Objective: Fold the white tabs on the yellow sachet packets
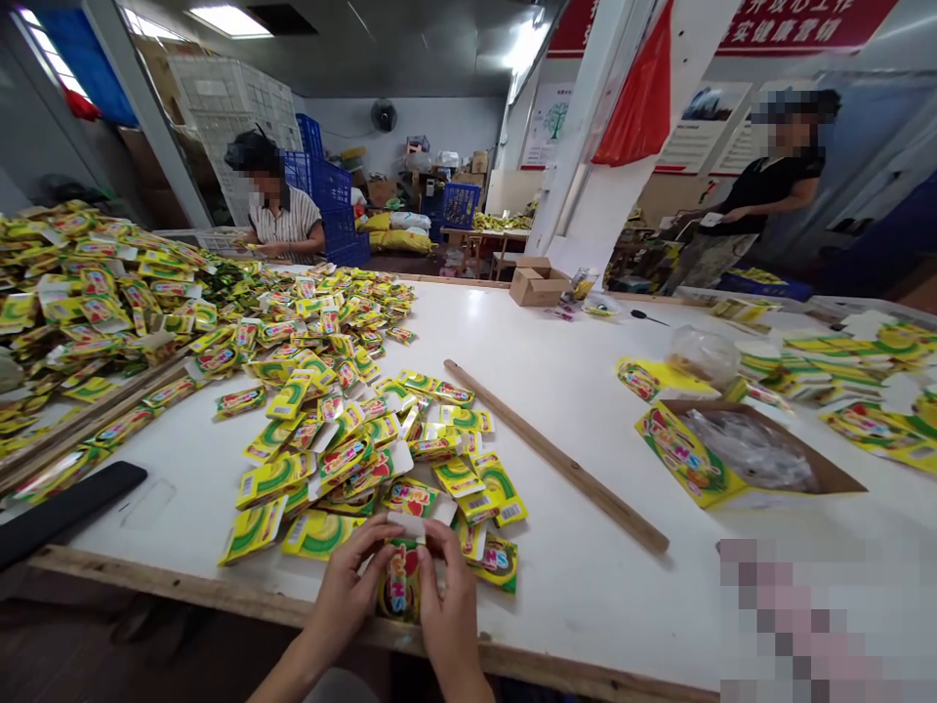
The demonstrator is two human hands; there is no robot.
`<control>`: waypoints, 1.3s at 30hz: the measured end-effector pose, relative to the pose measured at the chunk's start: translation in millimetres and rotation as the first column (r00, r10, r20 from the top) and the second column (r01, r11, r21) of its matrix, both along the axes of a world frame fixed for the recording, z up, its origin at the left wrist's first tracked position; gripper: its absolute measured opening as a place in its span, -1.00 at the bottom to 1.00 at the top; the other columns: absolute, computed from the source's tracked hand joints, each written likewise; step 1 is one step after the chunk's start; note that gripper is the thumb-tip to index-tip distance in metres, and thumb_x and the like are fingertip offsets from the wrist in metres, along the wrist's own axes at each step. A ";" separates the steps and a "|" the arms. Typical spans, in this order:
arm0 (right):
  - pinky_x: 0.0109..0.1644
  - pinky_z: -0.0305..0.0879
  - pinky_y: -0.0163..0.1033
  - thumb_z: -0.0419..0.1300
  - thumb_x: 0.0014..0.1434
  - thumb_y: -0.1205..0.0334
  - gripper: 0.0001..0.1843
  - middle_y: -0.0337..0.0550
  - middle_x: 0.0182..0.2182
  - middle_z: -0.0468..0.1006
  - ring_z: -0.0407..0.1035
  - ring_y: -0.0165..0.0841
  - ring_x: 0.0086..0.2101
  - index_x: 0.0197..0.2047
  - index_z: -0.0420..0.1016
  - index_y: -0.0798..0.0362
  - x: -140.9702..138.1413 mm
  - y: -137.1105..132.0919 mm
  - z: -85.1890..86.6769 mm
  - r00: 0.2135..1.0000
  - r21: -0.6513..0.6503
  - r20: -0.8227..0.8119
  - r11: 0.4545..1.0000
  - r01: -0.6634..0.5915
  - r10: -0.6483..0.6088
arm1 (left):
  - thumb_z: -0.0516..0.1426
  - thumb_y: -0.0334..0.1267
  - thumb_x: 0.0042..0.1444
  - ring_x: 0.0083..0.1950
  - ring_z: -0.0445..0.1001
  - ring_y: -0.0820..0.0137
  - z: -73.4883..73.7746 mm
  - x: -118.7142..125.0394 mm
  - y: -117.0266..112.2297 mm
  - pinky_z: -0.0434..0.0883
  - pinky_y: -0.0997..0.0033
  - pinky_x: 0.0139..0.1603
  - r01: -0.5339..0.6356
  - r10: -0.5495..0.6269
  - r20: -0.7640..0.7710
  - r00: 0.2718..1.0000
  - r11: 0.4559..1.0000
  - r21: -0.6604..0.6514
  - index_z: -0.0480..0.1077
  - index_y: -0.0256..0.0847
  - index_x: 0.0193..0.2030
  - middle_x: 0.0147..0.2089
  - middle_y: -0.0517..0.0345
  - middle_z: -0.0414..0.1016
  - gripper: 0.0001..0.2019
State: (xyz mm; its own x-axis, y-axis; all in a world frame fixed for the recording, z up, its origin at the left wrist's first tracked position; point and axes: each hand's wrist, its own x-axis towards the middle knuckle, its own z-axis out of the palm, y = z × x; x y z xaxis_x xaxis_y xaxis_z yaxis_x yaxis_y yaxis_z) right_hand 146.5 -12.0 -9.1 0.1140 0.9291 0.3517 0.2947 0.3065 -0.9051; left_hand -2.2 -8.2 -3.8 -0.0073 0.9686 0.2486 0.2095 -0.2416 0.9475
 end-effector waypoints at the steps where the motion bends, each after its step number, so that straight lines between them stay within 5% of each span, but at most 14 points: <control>1: -0.06 0.43 -0.22 0.11 0.27 0.18 -0.71 -0.07 -0.09 0.54 0.47 -0.25 -0.13 0.06 0.40 -0.02 0.0 -0.6 -2.4 0.999 -0.002 -0.025 1.000 0.022 -0.022 | 0.11 -0.30 0.18 0.04 0.52 0.20 -1.2 0.9 -1.2 0.44 0.17 0.08 -0.001 0.001 0.022 1.000 1.000 -0.001 0.49 -0.13 -0.08 0.00 -0.03 0.56 -0.80; 8: -0.01 0.38 -0.23 0.13 0.26 0.20 -0.84 -0.12 -0.16 0.56 0.45 -0.25 -0.11 -0.15 0.53 -0.03 0.9 0.2 6.7 0.996 0.038 0.069 0.997 -0.060 0.058 | 0.07 -0.34 0.22 0.04 0.51 0.24 2.5 3.1 -4.6 0.42 0.24 0.08 0.045 -0.044 -0.026 0.999 0.998 0.041 0.43 -0.14 -0.05 -0.02 0.00 0.55 -0.80; 14: -0.04 0.37 -0.30 0.13 0.26 0.23 -0.88 -0.15 -0.20 0.55 0.44 -0.30 -0.14 -0.18 0.50 -0.03 -1.2 -0.1 8.7 0.997 0.059 0.054 0.996 -0.061 0.058 | 0.09 -0.28 0.22 -0.07 0.54 0.25 10.0 6.4 -1.4 0.44 0.29 -0.01 0.039 -0.039 -0.011 0.999 0.998 0.050 0.45 -0.17 -0.22 -0.16 0.03 0.57 -0.89; 30: -0.17 0.35 -0.36 0.14 0.25 0.17 -0.86 -0.17 -0.23 0.55 0.44 -0.33 -0.25 -0.18 0.49 0.00 -3.9 -1.2 9.0 0.999 -0.005 0.038 1.000 -0.027 0.027 | 0.10 -0.22 0.20 -0.09 0.52 0.25 10.8 7.5 -1.8 0.42 0.29 -0.03 -0.003 0.003 -0.006 1.000 1.000 -0.018 0.45 -0.17 -0.17 -0.18 0.06 0.56 -0.86; 39: -0.28 0.32 -0.34 0.17 0.20 0.07 -0.80 -0.20 -0.38 0.57 0.43 -0.31 -0.38 -0.27 0.50 0.02 6.0 7.5 24.9 0.993 -0.172 0.042 0.980 -0.104 0.113 | 0.13 -0.28 0.15 -0.23 0.48 0.29 19.8 12.9 2.0 0.40 0.37 -0.19 -0.055 0.055 -0.011 0.998 0.998 -0.042 0.46 -0.19 -0.26 -0.27 0.11 0.55 -0.90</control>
State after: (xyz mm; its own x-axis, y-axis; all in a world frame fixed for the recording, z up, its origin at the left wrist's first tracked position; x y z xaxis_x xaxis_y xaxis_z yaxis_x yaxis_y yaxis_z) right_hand 152.5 -4.6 15.8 -0.0045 0.9815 0.1912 0.3152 0.1829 -0.9313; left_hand 10.7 -6.2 16.0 -0.0589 0.9764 0.2076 0.2306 -0.1890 0.9545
